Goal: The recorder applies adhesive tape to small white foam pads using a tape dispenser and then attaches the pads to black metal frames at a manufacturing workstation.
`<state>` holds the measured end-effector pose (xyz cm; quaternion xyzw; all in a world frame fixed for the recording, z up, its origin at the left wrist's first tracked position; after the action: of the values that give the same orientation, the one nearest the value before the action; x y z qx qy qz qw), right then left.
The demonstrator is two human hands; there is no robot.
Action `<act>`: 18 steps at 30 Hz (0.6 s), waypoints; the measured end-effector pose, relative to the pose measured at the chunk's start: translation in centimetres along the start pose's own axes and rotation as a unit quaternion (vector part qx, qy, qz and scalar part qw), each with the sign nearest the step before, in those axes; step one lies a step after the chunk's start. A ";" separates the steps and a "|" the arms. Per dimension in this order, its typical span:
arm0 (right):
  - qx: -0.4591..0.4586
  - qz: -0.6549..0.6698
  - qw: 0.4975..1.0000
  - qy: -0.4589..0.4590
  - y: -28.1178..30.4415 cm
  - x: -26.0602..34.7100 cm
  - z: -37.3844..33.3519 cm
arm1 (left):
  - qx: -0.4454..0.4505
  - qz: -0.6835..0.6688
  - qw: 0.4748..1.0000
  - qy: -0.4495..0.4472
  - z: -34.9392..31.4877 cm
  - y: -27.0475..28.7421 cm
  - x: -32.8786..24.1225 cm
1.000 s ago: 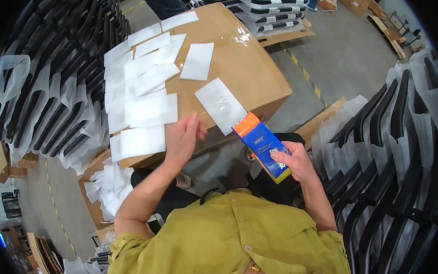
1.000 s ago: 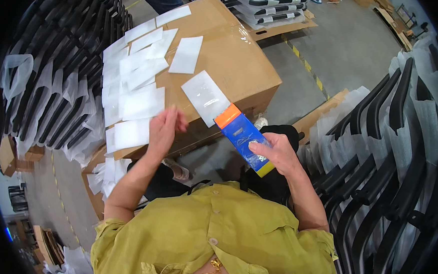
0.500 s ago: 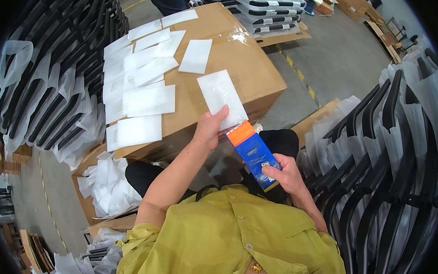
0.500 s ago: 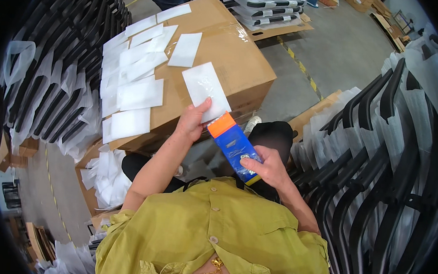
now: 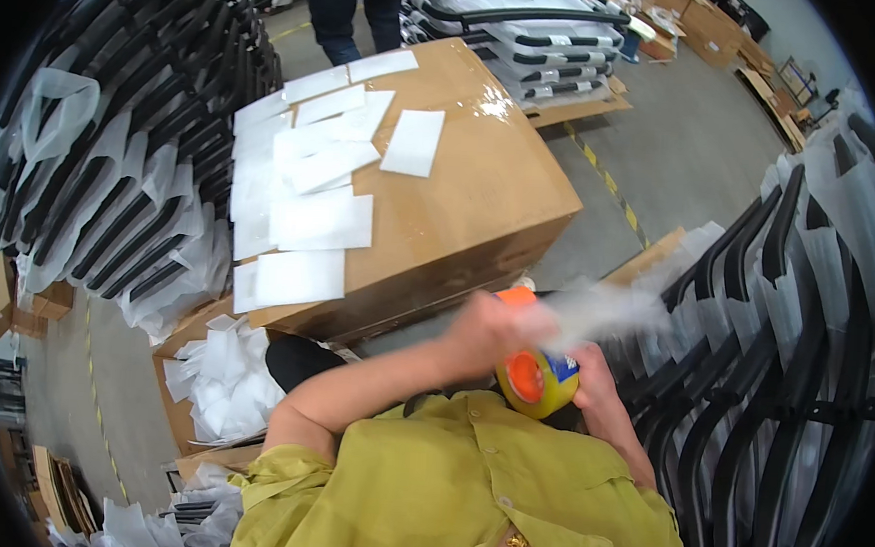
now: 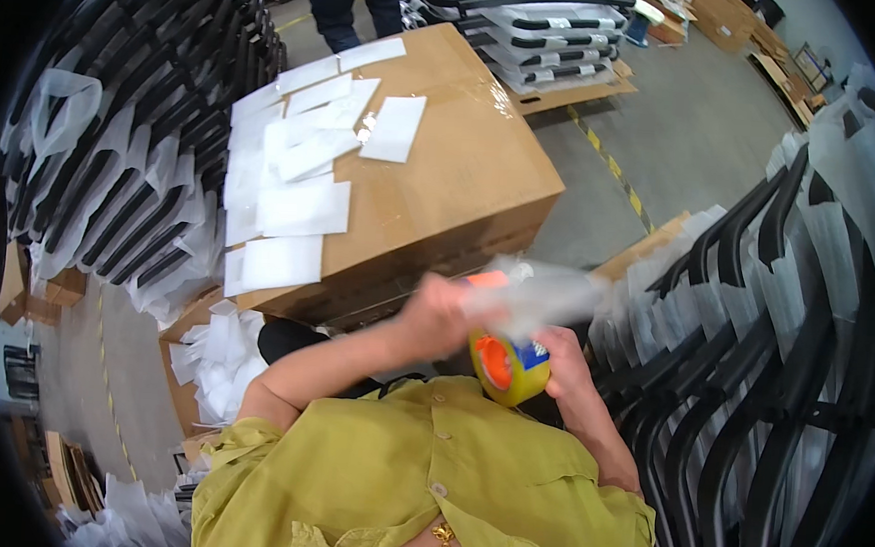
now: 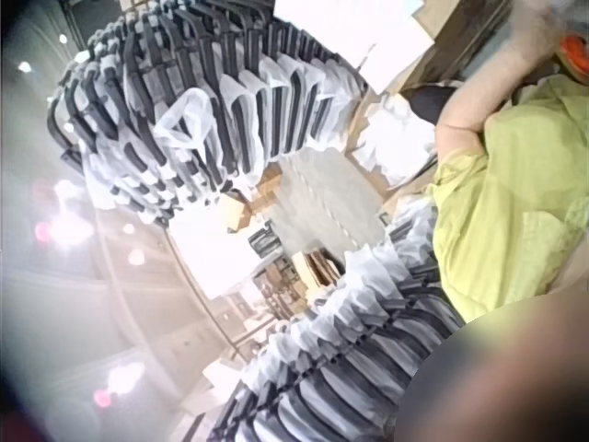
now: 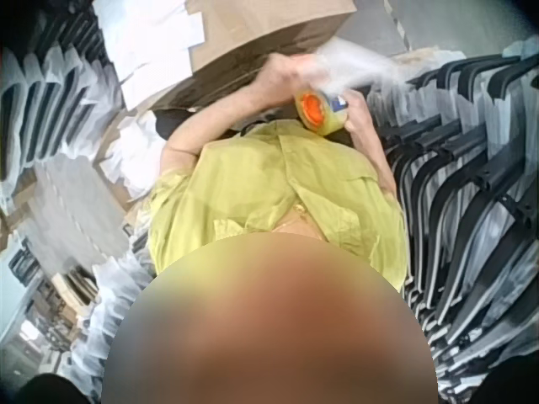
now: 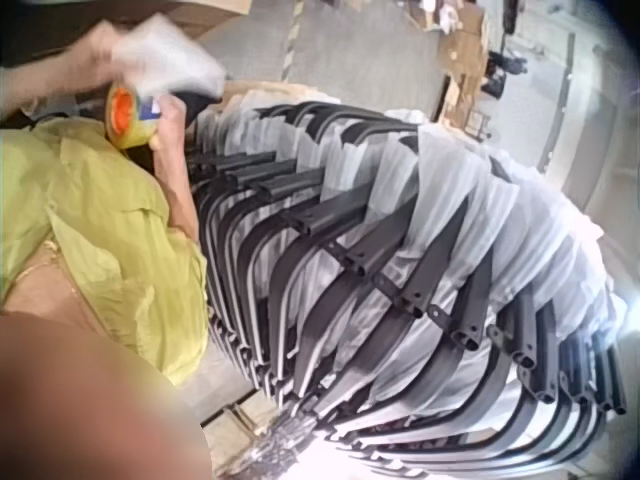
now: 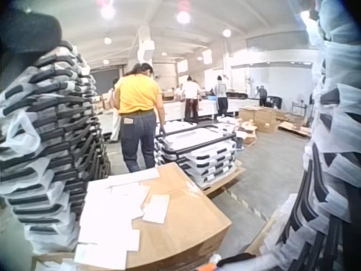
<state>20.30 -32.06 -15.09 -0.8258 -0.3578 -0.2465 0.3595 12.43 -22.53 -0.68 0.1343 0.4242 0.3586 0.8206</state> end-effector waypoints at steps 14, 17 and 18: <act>-0.048 0.062 0.996 -0.048 3.2 -2.4 3.4 | 0.000 0.545 0.830 0.118 4.9 20.3 17.5; -0.073 0.062 0.993 -0.075 3.4 -2.3 4.6 | 0.012 0.579 0.796 0.177 4.9 23.3 24.5; -0.063 0.071 0.992 -0.084 3.4 -2.2 5.0 | 0.033 0.572 0.786 0.232 4.5 24.1 27.5</act>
<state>22.27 -30.80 -21.07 -0.8882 -0.3105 -0.1720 0.2918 15.08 14.20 -1.88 0.2920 0.4590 0.7684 0.3372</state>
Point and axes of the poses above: each hand's wrist, its own z-axis towards the middle knuckle, its own y-axis out of the back of the hand, x = y × z, the point moved 9 cm from there along z, towards the middle knuckle, and after that the axes turned 13 degrees about -y, right-handed, at the moved point
